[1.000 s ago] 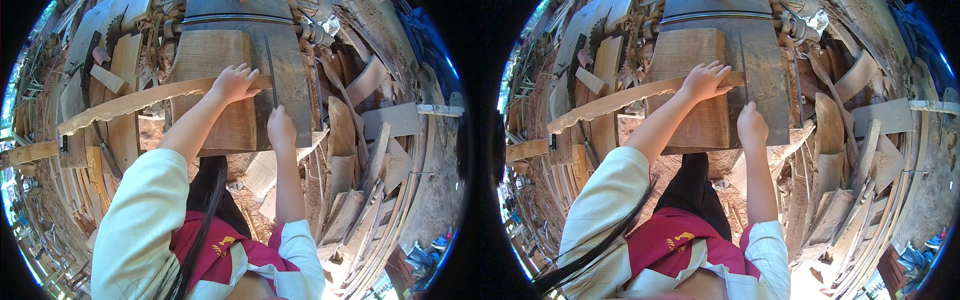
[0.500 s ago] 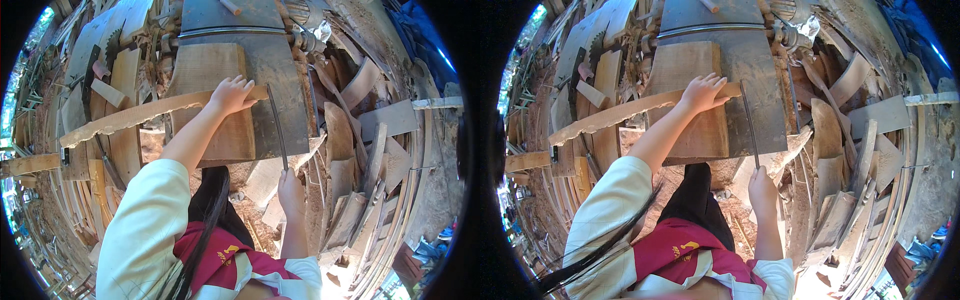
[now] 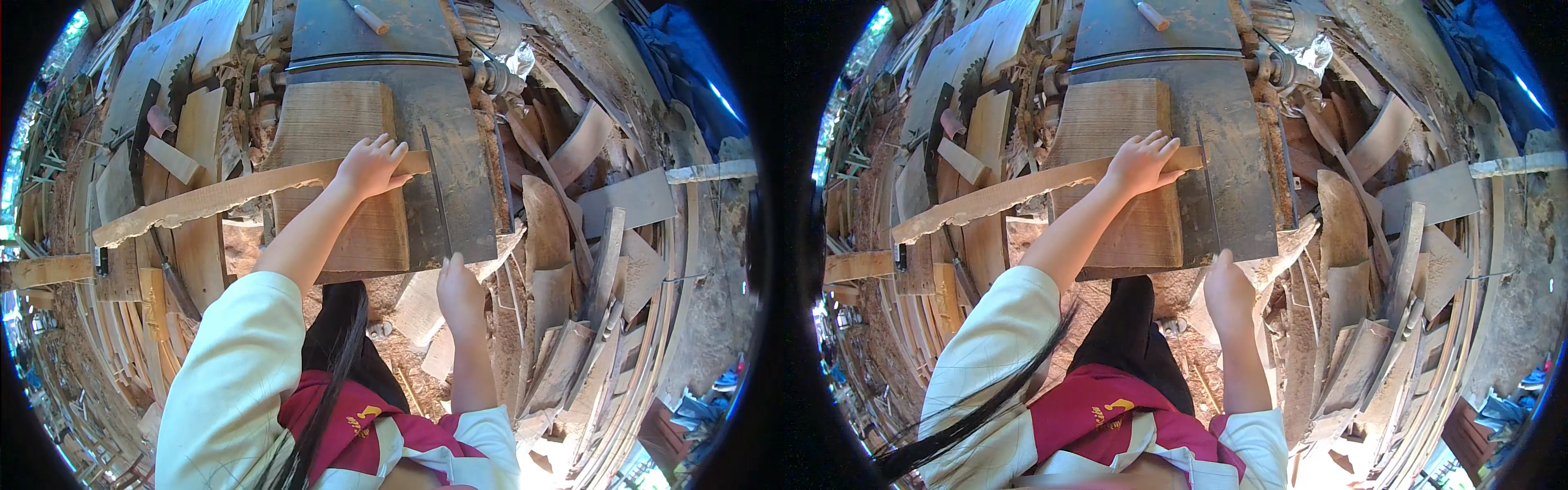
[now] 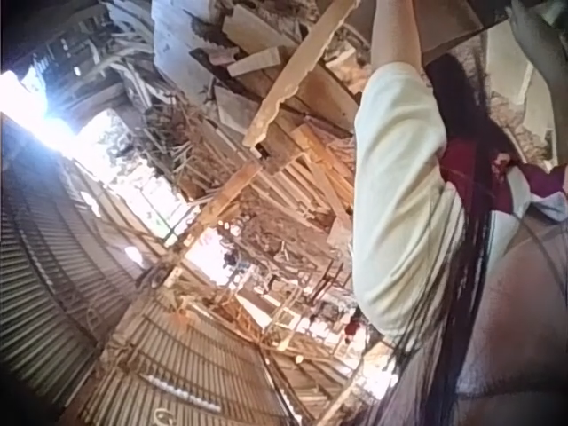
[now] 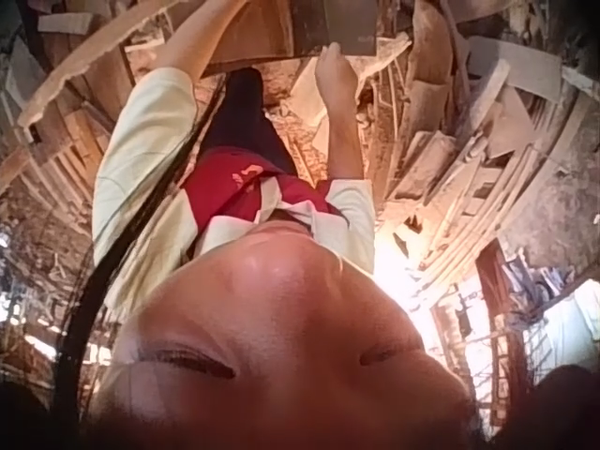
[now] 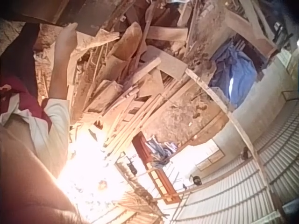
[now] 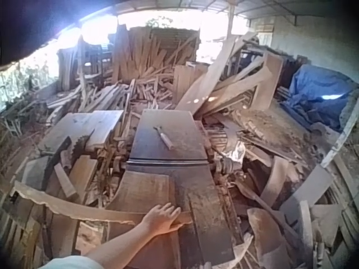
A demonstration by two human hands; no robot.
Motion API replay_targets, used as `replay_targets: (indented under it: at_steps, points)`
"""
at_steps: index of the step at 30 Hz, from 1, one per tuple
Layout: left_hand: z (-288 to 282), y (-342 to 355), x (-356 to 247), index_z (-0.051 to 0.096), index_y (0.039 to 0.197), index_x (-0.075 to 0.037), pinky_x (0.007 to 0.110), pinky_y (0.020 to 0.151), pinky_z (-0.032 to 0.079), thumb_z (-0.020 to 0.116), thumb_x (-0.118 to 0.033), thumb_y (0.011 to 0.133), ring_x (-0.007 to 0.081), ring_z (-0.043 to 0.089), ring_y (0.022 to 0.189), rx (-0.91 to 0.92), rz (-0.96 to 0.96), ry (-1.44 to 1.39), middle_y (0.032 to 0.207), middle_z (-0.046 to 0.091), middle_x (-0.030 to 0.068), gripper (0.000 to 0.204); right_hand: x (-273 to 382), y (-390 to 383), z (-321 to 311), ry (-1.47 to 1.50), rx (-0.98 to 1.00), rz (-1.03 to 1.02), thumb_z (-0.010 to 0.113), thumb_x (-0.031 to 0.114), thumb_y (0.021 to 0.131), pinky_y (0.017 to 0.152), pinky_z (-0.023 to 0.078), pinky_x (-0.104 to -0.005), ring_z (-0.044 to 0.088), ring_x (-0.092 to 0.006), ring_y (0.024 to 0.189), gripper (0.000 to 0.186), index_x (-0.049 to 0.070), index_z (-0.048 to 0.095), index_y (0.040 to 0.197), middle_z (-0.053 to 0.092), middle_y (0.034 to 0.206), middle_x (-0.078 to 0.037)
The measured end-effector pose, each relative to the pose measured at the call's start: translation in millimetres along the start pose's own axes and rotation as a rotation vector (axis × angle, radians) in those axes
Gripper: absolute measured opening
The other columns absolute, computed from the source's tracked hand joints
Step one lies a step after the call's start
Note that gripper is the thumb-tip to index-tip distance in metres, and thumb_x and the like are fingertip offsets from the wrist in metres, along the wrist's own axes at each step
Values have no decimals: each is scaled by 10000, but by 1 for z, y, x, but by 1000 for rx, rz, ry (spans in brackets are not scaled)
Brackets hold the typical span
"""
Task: The person cuts a thin strip of wood on a workbench using a hand saw.
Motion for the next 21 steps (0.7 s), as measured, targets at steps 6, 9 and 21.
replay_targets:
  at_steps: [6, 9, 21]
  points:
    - [0, 3, 0, 537, 1068, -43, 322, 813, 439, 559, -432, 777, 232, 521, 1045, 24, -20, -5, 1037, 583, 88, 487, 25, 74, -7, 62, -110, -69, 350, 223, 898, 635, 466, -472, 597, -384, 731, 224, 26, 455, 871, 604, 750, -225]
    - [2, 4, -3, 538, 1064, -43, 325, 807, 440, 561, -429, 776, 234, 521, 1044, -3, -6, -12, 1031, 585, 87, 482, 36, 109, -5, 77, -147, -76, 346, 218, 894, 650, 468, -471, 600, -381, 754, 226, 23, 459, 880, 608, 780, -222]
    - [6, 0, -2, 535, 1055, -64, 322, 777, 441, 536, -462, 776, 227, 538, 1017, -97, 13, 1, 974, 600, 88, 485, 27, 97, 2, 112, -86, -73, 319, 252, 910, 641, 457, -491, 591, -393, 738, 251, 31, 438, 907, 603, 758, -220]
Point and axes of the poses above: each hand's wrist, its own y-axis towards the middle knuckle, its own z-axis out of the palm, x = y × z, the point moved 2 cm from there along y, towards the middle knuckle
